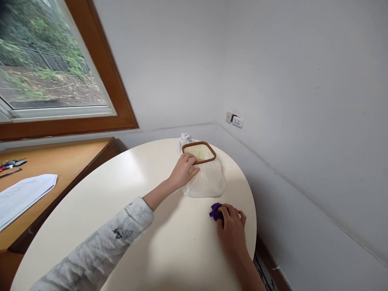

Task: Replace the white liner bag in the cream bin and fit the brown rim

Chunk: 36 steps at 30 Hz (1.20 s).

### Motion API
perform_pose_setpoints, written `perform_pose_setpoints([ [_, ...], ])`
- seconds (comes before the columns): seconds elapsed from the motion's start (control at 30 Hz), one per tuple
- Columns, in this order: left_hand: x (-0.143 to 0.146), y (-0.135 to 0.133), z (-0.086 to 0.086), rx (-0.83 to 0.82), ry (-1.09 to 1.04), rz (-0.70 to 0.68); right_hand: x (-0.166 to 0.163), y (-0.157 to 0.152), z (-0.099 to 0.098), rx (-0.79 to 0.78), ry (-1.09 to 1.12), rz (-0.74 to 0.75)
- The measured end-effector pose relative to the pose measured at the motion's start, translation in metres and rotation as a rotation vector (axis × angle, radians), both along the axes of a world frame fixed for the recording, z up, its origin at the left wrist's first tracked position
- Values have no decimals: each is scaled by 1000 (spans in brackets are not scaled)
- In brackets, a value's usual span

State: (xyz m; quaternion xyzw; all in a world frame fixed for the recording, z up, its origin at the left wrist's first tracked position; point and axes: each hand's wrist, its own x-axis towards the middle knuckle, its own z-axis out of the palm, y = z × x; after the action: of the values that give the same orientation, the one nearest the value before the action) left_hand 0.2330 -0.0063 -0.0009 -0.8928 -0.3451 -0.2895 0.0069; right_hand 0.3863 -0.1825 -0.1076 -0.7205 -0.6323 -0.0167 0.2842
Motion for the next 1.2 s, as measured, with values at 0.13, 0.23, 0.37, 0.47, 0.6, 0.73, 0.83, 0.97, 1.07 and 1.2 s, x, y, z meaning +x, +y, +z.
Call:
perform_pose_setpoints([
  [0.13,22,2,-1,16,35,36,0,1,0,-1,0,-20],
  [0.23,33,5,-1,28,75,54,1,2,0,-5,-8,-45],
  [0.37,43,8,0,42,131,98,0,3,-1,0,-38,-97],
  [0.47,47,9,1,49,177,120,-1,3,-2,10,-63,-131],
  [0.6,47,9,6,62,239,119,-2,3,-2,9,-77,-159],
  [0.73,44,11,13,79,294,94,-2,3,-1,0,-84,-166],
  [0.83,41,11,16,89,320,80,-2,3,-1,-8,-85,-169],
  [0.97,38,10,18,96,334,59,-1,4,-1,-17,-81,-175],
  [1.07,33,7,21,107,334,40,-1,4,-3,-18,-78,-170],
  [1.2,23,1,27,174,336,-26,-1,5,-4,-23,-75,-162],
])
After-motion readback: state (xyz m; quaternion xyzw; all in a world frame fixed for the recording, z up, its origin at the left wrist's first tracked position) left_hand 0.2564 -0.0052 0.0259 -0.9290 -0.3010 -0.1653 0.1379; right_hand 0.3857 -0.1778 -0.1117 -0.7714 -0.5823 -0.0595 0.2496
